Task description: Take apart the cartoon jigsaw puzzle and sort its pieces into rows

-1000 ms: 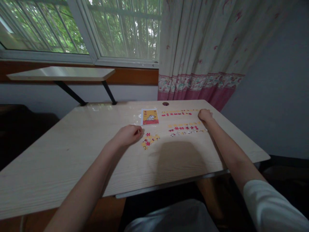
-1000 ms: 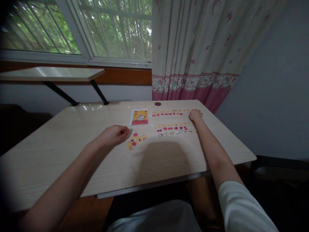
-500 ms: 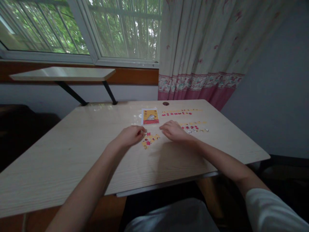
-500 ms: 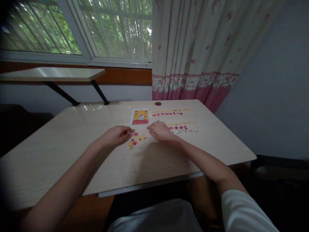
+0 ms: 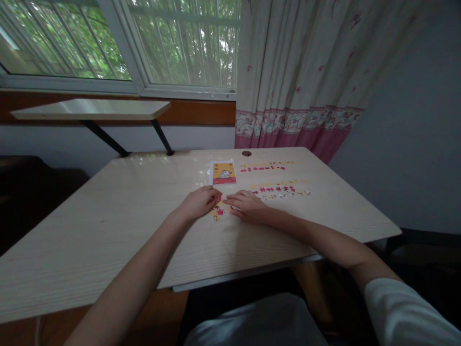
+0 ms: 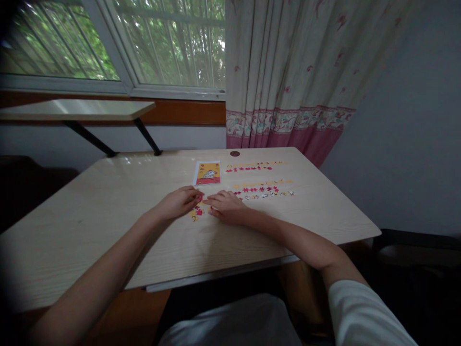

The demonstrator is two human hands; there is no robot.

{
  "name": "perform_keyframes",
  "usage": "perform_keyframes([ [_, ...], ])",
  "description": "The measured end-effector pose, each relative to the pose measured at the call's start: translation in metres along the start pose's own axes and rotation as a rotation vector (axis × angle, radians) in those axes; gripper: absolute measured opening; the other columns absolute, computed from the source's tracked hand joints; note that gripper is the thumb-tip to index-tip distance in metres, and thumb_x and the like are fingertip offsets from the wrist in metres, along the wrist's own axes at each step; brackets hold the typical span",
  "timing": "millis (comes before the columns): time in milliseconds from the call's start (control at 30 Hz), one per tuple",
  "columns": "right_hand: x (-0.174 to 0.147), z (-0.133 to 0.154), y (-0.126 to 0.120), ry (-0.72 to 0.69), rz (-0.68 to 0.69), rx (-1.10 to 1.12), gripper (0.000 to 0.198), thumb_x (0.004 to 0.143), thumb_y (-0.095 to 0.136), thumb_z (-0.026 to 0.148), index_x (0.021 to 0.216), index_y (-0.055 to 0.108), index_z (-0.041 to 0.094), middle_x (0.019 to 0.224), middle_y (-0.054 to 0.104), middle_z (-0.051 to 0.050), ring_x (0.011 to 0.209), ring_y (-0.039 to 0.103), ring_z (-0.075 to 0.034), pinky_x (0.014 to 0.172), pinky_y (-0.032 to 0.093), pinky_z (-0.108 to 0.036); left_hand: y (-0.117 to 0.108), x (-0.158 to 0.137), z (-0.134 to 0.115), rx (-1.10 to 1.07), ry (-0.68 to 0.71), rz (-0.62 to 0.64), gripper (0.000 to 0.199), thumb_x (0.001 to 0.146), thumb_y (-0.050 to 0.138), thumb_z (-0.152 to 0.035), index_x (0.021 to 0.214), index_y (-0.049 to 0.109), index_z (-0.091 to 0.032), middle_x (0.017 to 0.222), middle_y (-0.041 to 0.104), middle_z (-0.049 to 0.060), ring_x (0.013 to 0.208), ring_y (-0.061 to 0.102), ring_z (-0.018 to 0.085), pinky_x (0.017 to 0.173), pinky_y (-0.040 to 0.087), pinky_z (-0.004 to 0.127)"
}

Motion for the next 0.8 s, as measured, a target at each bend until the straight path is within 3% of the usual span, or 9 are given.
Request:
perform_keyframes([
  [100,0.001,0.002,0.002,-0.015,0.047,-0.006,0.041,0.091,0.041,0.037,0.129,0.048,0.022,0.132,0.051,-0.006,0.112,0.043,-0.024,0.093,0.034,-0.042,0.002,0.001,0.004,-0.011,-0.018,-0.004,0.032,0.087,0.039,-0.030,0.101,0.064,-0.015,0.096,0.062,0.011,0.090,0.057,0.020,0.080,0.043,0.030],
  [300,0.002,0.001,0.000,0.009,0.036,0.032,0.036,0.092,0.040,0.036,0.121,0.055,0.022,0.126,0.056,-0.004,0.108,0.044,-0.023,0.092,0.033,-0.042,0.004,0.003,0.008,-0.116,-0.021,-0.026,0.025,0.079,0.044,-0.018,0.095,0.062,-0.014,0.095,0.061,0.010,0.085,0.057,0.019,0.079,0.043,0.030],
  [533,0.001,0.000,0.002,-0.013,0.014,0.032,0.035,0.091,0.043,0.037,0.119,0.055,0.021,0.125,0.056,-0.005,0.108,0.044,-0.024,0.092,0.033,-0.042,0.002,0.004,0.008,-0.279,-0.053,-0.058,0.010,0.074,0.046,-0.018,0.079,0.054,-0.015,0.070,0.056,0.002,0.059,0.049,0.013,0.058,0.040,0.025],
  [667,0.000,-0.001,0.000,-0.032,-0.067,0.063,0.032,0.091,0.043,0.036,0.115,0.058,0.021,0.116,0.061,-0.005,0.107,0.045,-0.022,0.093,0.033,-0.040,0.002,0.003,0.003,-0.394,-0.085,-0.102,0.010,0.076,0.049,-0.024,0.076,0.055,-0.015,0.066,0.055,0.000,0.058,0.047,0.011,0.056,0.037,0.023],
  [800,0.000,-0.003,-0.009,0.042,-0.248,0.071,0.033,0.090,0.044,0.035,0.117,0.057,0.020,0.106,0.063,-0.007,0.099,0.049,-0.021,0.090,0.036,-0.036,0.006,0.006,-0.008,-0.718,-0.164,-0.158,0.021,0.077,0.053,-0.034,0.080,0.058,-0.014,0.070,0.058,0.001,0.058,0.049,0.011,0.054,0.038,0.023],
])
Point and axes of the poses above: each hand's wrist, its own x-axis towards the middle knuckle, its own y-axis out of the palm, z = x × y, the point moved 2 cm from there along x, towards the middle knuckle
